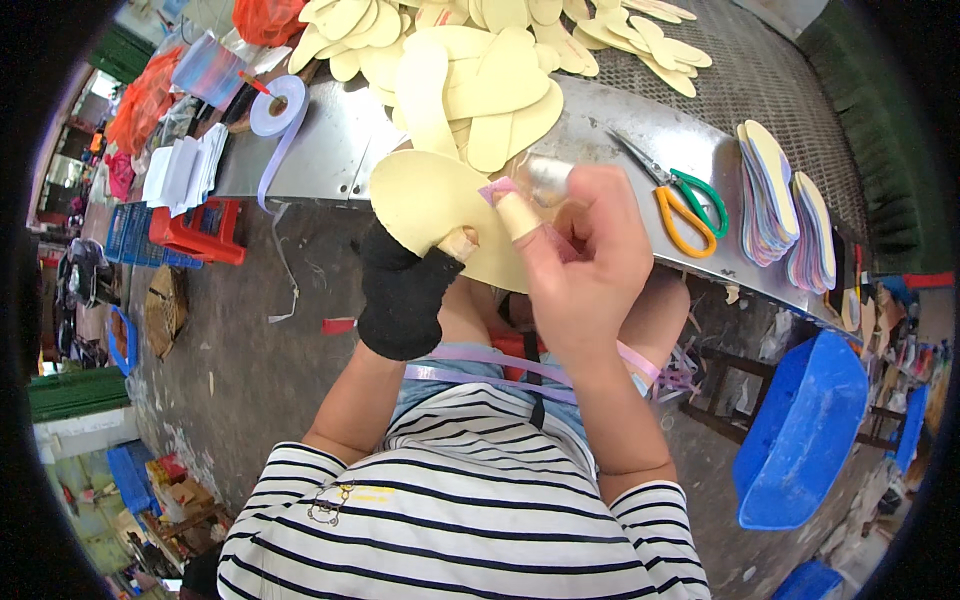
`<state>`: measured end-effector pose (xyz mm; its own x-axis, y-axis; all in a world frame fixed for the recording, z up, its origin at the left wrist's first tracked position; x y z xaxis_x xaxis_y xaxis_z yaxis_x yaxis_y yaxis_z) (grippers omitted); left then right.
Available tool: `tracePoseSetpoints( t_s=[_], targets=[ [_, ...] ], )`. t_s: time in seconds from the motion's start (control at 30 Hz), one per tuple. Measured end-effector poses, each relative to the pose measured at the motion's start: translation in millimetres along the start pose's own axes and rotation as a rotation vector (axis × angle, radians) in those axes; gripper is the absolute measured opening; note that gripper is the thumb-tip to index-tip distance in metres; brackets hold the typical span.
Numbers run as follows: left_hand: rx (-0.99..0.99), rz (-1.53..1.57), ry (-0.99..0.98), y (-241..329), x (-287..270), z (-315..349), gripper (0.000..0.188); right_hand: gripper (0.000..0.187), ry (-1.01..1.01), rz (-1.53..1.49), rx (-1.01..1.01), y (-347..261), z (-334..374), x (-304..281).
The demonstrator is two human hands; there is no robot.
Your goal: The recorder is applying a decorative or adhesive tape strip along the edges of yellow shoe insoles.
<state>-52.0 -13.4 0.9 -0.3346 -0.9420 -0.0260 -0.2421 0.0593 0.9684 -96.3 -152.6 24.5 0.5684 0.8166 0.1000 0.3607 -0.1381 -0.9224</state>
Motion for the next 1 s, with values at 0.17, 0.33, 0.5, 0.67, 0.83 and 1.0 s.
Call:
tracePoseSetpoints(
  t_s=[0.17, 0.33, 0.5, 0.67, 0.83, 1.0],
  targets=[
    [0.04, -0.073, -0.049, 3, -1, -6, 0.034, 0.007, -0.162, 0.067, -0.176, -5, -11, 1],
    [0.117, -0.171, -0.114, 4, -5, -28, 0.033, 0.002, -0.36, -0.189, 0.001, 9, -19, 5],
    [-0.023, 0.098, -0.244, 8, -3, -45, 0.041, 0.009, -0.329, -0.428, 0.449, 14, -20, 15],
    [-0.015, 0.232, -0.212, 1, -11, -43, 0.049, 0.011, -0.343, -0.321, 0.6, 13, -18, -5],
    [0.008, 0.392, -0.206, 11, -4, -41, 0.045, 0.016, -0.188, 0.075, -0.141, 9, -9, -8],
    [-0.017, 0.226, -0.174, 16, 0, -40, 0.043, 0.012, -0.255, -0.072, -0.009, 15, -13, -13]
  ],
)
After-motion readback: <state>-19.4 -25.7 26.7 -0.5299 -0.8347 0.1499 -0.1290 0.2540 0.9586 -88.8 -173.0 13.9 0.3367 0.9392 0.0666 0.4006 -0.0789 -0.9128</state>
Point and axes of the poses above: each hand's wrist, its own z-axis away from the middle knuckle, its own x-axis out of the palm, y = z × x, the point moved 3 cm from there along -z, towards the middle knuckle, and after that the axes turned 10 degrees about -z, right-handed, at the moved point
